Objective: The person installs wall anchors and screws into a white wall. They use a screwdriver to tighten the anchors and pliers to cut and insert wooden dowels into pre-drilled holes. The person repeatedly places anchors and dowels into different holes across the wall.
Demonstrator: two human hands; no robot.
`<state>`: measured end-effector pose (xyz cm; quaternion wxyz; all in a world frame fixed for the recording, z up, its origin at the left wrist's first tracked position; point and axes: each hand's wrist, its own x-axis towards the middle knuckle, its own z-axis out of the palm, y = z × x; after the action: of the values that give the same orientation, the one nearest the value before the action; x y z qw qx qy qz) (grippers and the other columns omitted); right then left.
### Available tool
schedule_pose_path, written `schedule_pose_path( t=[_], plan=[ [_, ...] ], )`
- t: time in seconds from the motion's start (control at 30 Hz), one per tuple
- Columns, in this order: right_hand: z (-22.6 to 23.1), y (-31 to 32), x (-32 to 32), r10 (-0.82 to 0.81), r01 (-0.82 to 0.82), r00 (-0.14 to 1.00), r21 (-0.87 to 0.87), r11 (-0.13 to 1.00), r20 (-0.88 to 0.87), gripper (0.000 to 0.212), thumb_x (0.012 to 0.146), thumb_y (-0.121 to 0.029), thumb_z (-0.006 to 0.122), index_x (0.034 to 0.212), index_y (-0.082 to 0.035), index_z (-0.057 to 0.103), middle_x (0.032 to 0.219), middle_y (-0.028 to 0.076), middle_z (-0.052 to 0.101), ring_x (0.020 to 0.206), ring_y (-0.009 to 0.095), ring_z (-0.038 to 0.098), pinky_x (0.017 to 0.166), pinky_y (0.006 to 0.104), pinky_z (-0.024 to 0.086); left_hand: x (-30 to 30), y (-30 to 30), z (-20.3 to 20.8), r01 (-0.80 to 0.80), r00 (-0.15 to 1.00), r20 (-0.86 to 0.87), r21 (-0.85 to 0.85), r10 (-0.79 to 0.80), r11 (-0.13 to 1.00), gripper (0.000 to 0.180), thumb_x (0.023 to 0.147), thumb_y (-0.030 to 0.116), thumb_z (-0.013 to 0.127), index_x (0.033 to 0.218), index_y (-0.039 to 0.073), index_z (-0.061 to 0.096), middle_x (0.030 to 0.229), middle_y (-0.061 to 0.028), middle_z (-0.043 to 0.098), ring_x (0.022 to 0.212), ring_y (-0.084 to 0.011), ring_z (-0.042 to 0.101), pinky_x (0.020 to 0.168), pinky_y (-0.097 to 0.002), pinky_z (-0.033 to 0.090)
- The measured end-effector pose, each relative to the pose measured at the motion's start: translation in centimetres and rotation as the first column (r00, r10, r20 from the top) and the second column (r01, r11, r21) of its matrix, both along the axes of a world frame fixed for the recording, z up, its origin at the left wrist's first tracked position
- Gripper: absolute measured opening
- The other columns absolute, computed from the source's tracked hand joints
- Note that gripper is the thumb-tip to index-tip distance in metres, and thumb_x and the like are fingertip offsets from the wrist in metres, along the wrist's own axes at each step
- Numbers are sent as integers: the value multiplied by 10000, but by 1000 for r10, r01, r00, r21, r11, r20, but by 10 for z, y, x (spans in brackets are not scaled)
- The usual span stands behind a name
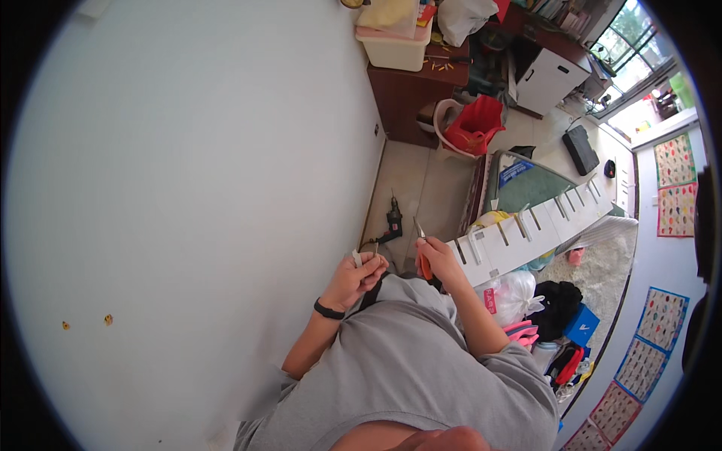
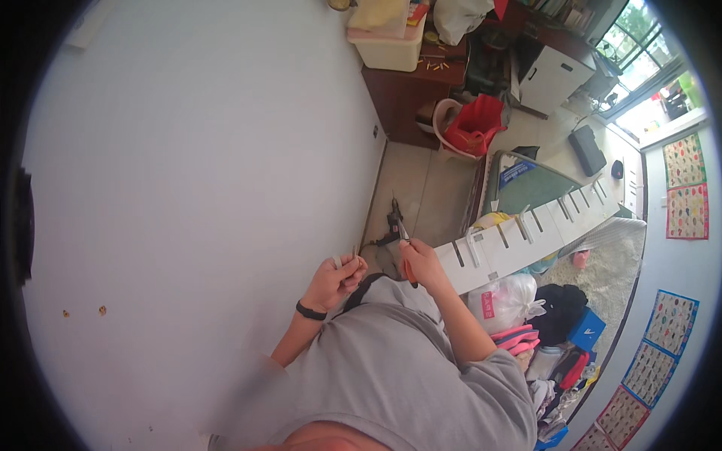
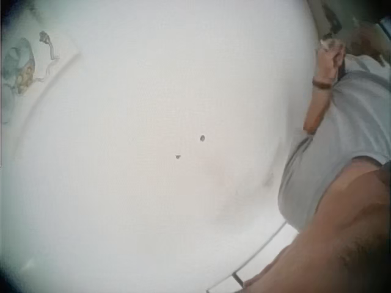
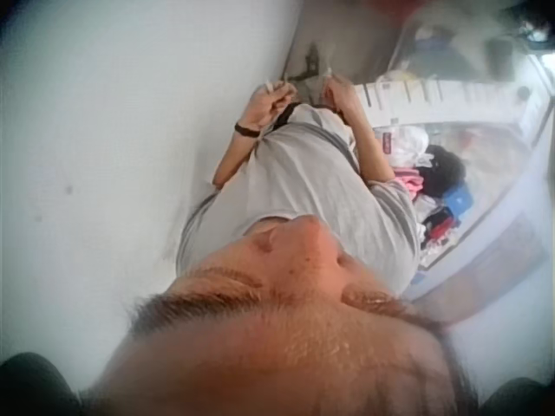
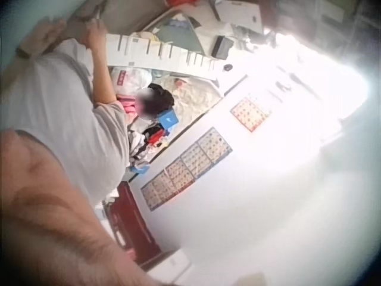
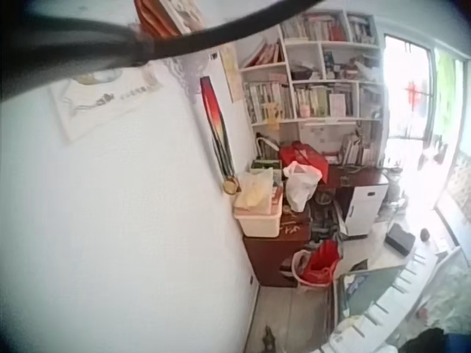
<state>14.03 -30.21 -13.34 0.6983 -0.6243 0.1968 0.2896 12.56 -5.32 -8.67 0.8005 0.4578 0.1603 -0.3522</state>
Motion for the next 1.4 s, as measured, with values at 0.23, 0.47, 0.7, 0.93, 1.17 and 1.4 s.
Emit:
schedule_pose_path(
  t=[0.23, 0.47, 0.7, 0.93, 1.17, 1.4],
  plan=[
    [-39, 15, 33, -148, 157, 981, -66, 985, 124, 254, 964, -204, 706, 798, -38, 608, 649, -6, 578, 562, 108, 543, 542, 302, 447, 47, 20, 8, -44, 998, 52, 18, 43, 999, 247, 1088, 202, 617, 1109, -39, 666, 918, -6, 574, 671, -36, 441, 539, -190, 324],
    [-64, -19, 95, -133, 191, 966, -263, 946, 223, 252, 838, -185, 823, 910, 30, 714, 717, 55, 666, 651, 143, 617, 608, 329, 479, 97, 9, -5, -73, 997, 3, -21, 73, 997, 255, 1096, 228, 607, 1020, -12, 644, 832, 4, 566, 645, -56, 446, 546, -206, 338],
    [-120, -124, 267, 128, 345, 843, -708, 616, 522, 399, 812, -254, 828, 1093, 4, 714, 899, 238, 716, 866, 441, 712, 771, 475, 557, 195, -34, -4, -21, 1000, 6, 193, 20, 981, 267, 1102, 241, 596, 983, 9, 651, 783, 21, 554, 634, -49, 434, 546, -209, 337],
    [-155, -242, 518, 496, 323, 735, -882, 343, 462, 237, 886, -96, 660, 1116, -52, 702, 1040, 217, 691, 1014, 423, 661, 862, 536, 531, 320, -125, -21, 43, 992, -128, 295, -5, 954, 249, 1093, 234, 604, 983, 20, 669, 783, 50, 550, 622, -24, 418, 529, -205, 312],
    [-155, -263, 694, 728, 110, 511, -875, 472, 457, 242, 820, -52, 691, 1060, -84, 713, 985, 156, 703, 1005, 382, 669, 867, 517, 536, 400, -208, -51, 75, 976, -217, 339, 0, 938, 271, 1080, 245, 628, 965, 9, 695, 776, 48, 561, 633, -28, 436, 527, -213, 316],
    [-173, -249, 726, 823, -23, 413, -898, 438, 391, 296, 813, -81, 744, 1109, -83, 756, 1125, 128, 715, 1083, 363, 670, 929, 466, 551, 413, -232, -53, 65, 962, -270, 360, 38, 931, 257, 1067, 229, 648, 971, -4, 697, 764, 43, 562, 586, -21, 410, 513, -210, 314]
  ],
)
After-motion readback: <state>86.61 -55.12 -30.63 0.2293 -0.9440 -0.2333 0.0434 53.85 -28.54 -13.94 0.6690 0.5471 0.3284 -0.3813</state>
